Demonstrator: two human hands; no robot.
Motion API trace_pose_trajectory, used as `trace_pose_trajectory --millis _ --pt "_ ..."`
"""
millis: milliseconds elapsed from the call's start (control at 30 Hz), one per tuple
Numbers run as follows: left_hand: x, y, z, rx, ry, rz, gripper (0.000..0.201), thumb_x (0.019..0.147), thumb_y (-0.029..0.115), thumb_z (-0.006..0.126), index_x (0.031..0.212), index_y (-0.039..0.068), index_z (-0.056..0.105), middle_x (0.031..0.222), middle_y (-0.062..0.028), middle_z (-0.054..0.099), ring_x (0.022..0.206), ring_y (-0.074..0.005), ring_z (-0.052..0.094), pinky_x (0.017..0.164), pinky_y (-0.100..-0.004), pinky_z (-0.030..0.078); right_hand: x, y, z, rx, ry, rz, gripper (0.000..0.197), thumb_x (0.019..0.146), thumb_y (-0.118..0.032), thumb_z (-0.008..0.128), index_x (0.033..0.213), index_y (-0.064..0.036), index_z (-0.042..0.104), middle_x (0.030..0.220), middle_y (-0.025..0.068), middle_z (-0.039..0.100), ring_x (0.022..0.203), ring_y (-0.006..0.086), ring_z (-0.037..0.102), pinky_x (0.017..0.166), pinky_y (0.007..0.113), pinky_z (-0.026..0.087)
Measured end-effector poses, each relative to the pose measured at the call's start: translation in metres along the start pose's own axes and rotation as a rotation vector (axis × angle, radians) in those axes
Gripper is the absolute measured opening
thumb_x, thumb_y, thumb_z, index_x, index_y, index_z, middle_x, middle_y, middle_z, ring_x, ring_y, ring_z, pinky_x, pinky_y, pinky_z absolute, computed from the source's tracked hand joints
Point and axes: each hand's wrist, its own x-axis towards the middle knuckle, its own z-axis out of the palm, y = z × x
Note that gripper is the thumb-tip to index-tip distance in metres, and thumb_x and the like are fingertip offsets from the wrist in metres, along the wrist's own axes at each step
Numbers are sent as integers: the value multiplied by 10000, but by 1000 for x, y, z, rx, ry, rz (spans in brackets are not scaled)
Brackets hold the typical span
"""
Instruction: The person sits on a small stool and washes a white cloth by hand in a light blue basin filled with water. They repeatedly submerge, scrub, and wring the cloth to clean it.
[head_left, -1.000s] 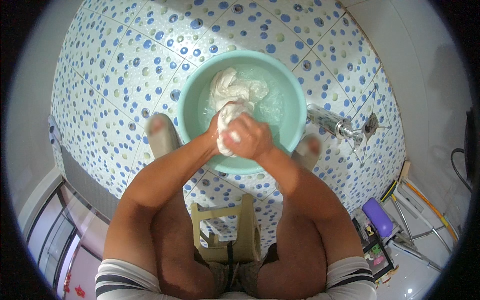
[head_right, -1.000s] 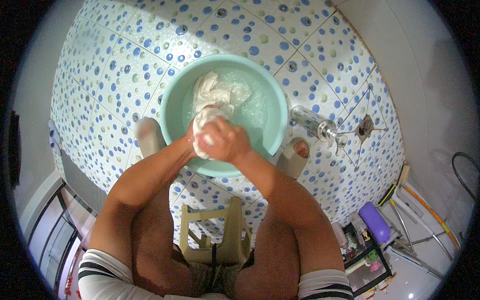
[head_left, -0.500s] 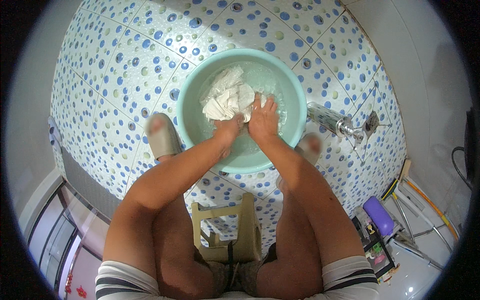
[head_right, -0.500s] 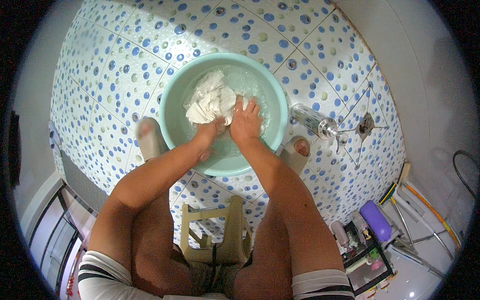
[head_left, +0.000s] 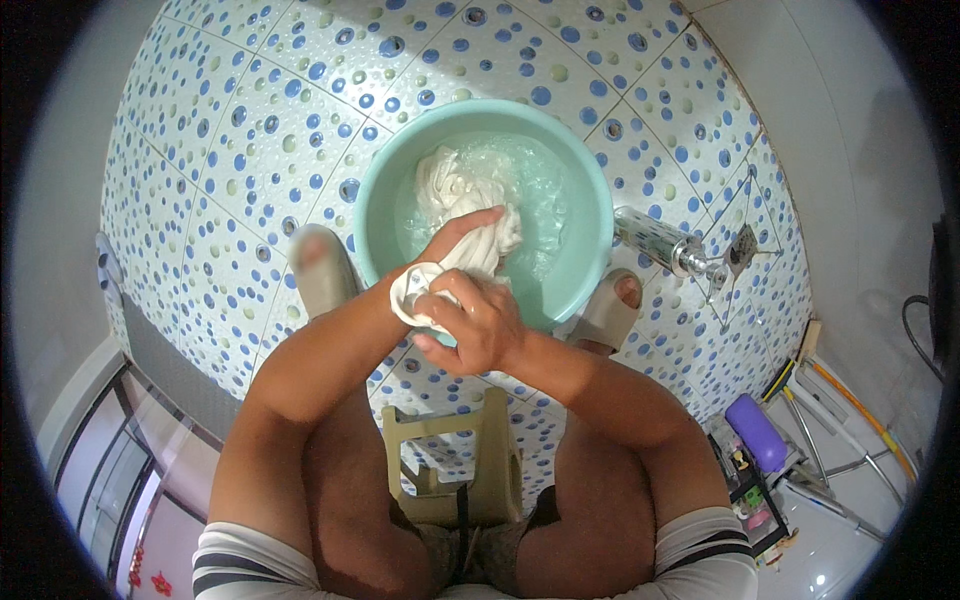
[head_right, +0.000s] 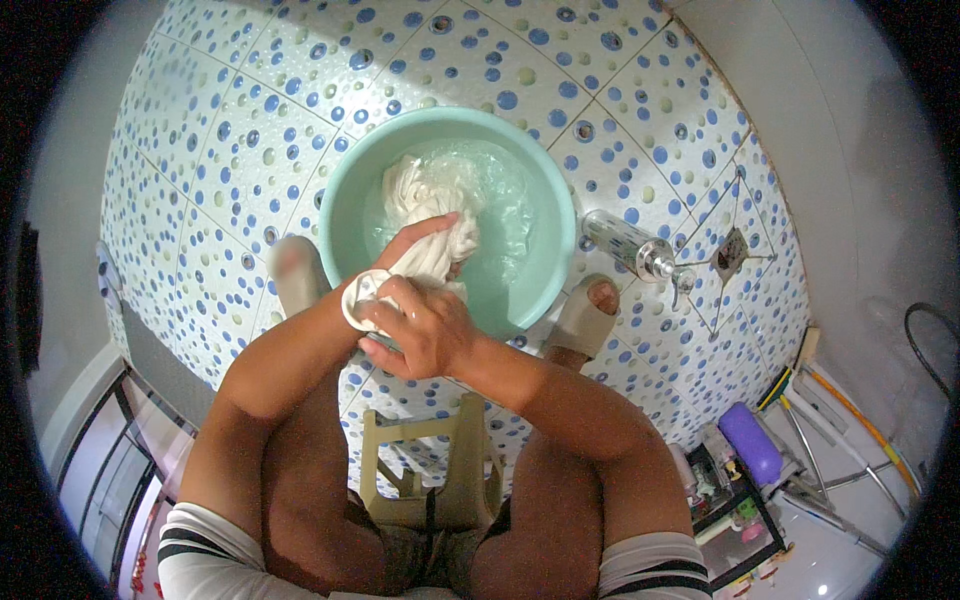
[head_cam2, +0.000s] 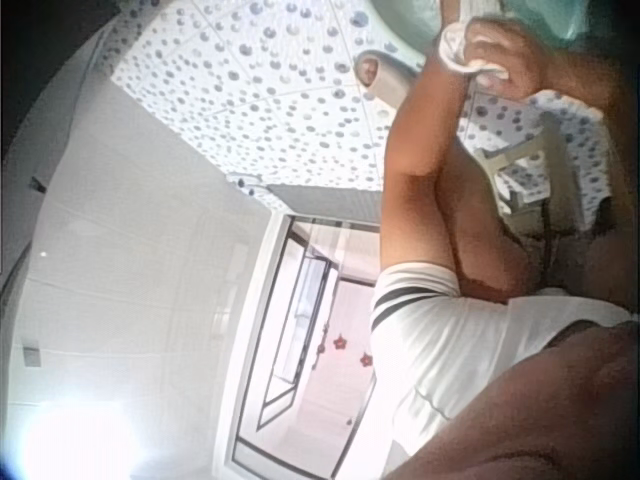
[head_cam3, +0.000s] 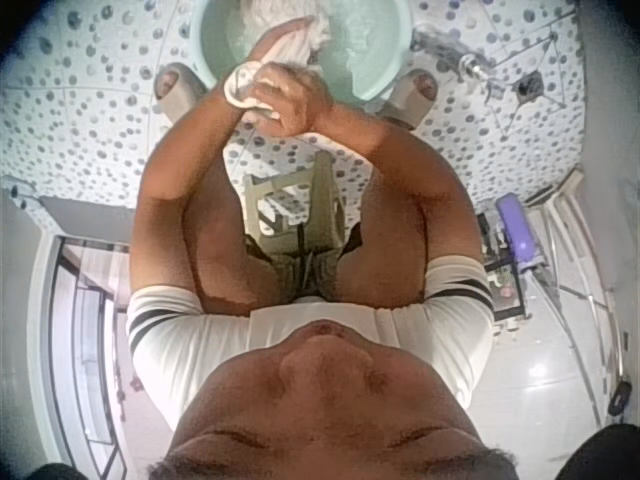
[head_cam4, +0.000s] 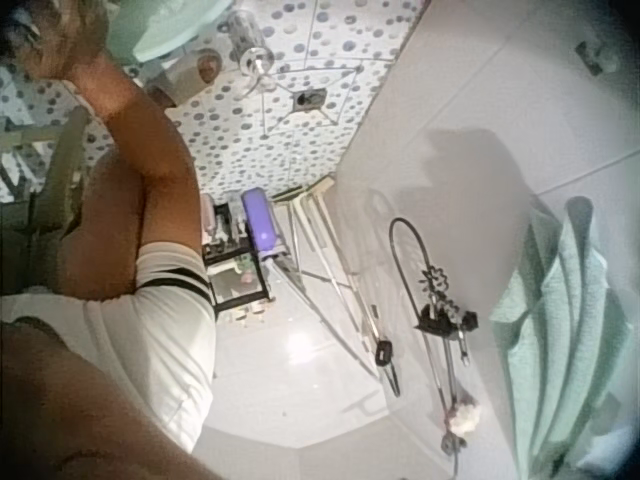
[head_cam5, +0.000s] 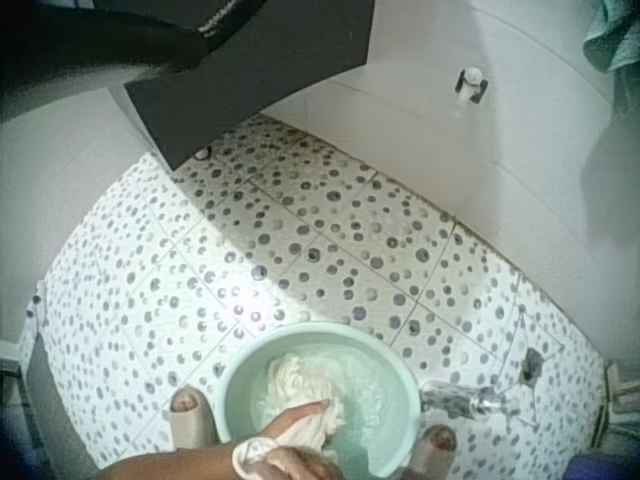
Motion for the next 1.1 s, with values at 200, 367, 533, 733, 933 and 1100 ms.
trace_pose_trajectory --millis 200,367,533,733,933,1100 --pt "0 -9 -41 -77 51 146 184 912 170 638 1000 24 709 863 -100 699 775 -214 683 690 -349 561 -15 72 1 -283 45 66 185 837 -271 757 807 -105 681 864 83 615 690 276 666 546 422 561" --pt "-17 -20 -40 596 615 533 409 866 154 712 1194 -87 674 1088 -212 726 947 -344 723 877 -385 571 -18 97 -26 -598 -83 388 208 866 -203 715 1025 -71 693 1092 161 626 971 342 633 809 474 540" --pt "17 -48 -75 1086 907 643 649 860 213 760 1399 -76 543 1369 -256 616 1205 -383 631 1046 -463 494 -24 103 -2 -905 -114 432 501 962 -303 659 1400 -73 582 1473 234 443 1347 432 419 1079 631 341" --pt "17 -28 -42 370 553 63 650 1045 429 529 1568 78 369 1556 -193 457 1384 -422 479 1043 -624 466 -27 122 24 -815 -358 728 468 1006 -308 556 1436 -125 560 1482 229 437 1355 422 435 1044 616 406" --pt "-3 -3 -15 131 228 145 636 1063 573 445 1505 116 462 1449 -197 567 1274 -367 604 951 -567 553 -14 95 21 -170 55 645 294 878 -72 583 1169 -74 622 1197 232 582 1014 478 619 832 544 530" --pt "17 -1 -19 40 87 -4 480 1035 531 560 1116 72 674 883 -137 698 711 -281 662 707 -429 589 -5 10 10 99 43 131 145 835 -109 656 979 -90 646 975 137 640 828 382 690 697 492 568"
